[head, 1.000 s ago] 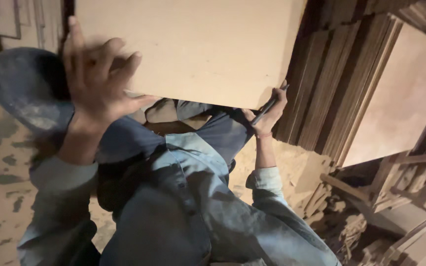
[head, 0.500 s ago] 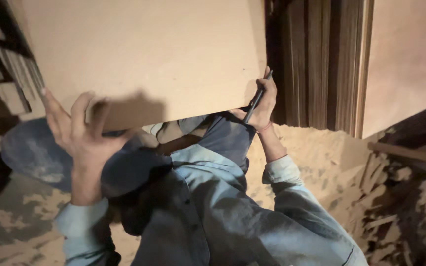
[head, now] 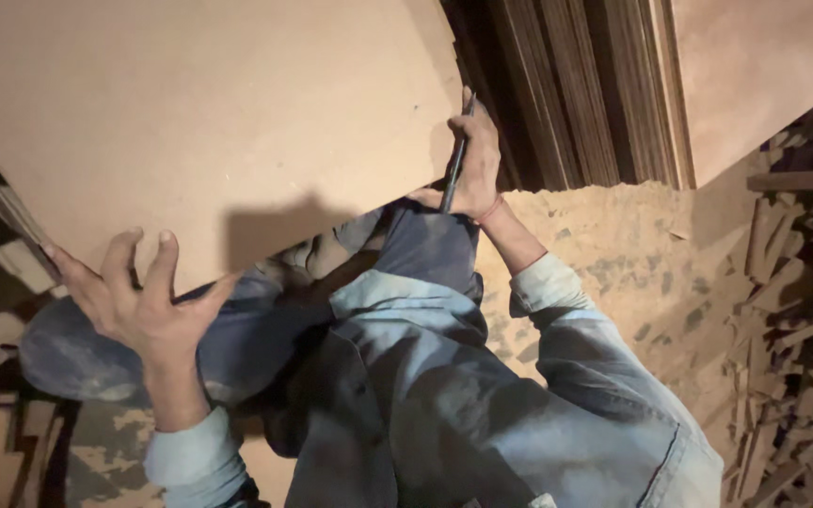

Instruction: The person sits on the floor and repeatedly places a curved wooden template onto rectangular plywood sheets. Using a pencil, they trace the template's outline onto each sheet, then remove the template and repeat the process on the next sheet.

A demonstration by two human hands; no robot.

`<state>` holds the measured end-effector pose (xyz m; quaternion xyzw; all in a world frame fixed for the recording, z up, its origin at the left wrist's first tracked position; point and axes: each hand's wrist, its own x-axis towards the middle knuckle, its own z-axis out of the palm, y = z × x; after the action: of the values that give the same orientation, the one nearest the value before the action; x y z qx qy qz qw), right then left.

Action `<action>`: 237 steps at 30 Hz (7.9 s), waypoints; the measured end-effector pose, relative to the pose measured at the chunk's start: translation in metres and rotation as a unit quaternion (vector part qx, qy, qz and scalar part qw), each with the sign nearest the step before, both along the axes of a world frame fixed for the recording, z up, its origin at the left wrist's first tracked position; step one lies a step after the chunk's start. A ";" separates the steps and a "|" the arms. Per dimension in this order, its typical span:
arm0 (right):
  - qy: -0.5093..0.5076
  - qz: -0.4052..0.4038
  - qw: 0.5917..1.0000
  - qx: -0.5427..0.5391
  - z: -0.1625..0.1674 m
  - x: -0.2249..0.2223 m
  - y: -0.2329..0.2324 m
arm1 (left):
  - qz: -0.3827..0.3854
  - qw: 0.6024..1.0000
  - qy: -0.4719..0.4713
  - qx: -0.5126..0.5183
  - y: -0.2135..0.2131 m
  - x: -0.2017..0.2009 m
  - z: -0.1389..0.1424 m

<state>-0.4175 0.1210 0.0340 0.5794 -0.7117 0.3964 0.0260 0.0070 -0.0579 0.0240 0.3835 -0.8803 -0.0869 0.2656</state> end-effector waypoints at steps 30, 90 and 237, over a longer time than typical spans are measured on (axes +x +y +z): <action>0.143 0.114 0.983 0.033 0.005 0.082 -0.008 | -0.117 0.988 -0.040 -0.093 0.029 -0.008 0.046; -0.025 0.499 0.773 0.391 0.097 0.398 -0.324 | -0.055 0.957 -0.041 0.283 -0.003 -0.055 0.025; 0.025 0.117 0.986 0.120 0.081 0.085 0.060 | 0.029 0.884 0.438 0.164 0.059 -0.028 0.077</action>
<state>-0.3326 0.1810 0.1148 0.6669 -0.6810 0.2936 -0.0726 -0.0211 0.0008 0.1012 0.3698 -0.6362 -0.3817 0.5593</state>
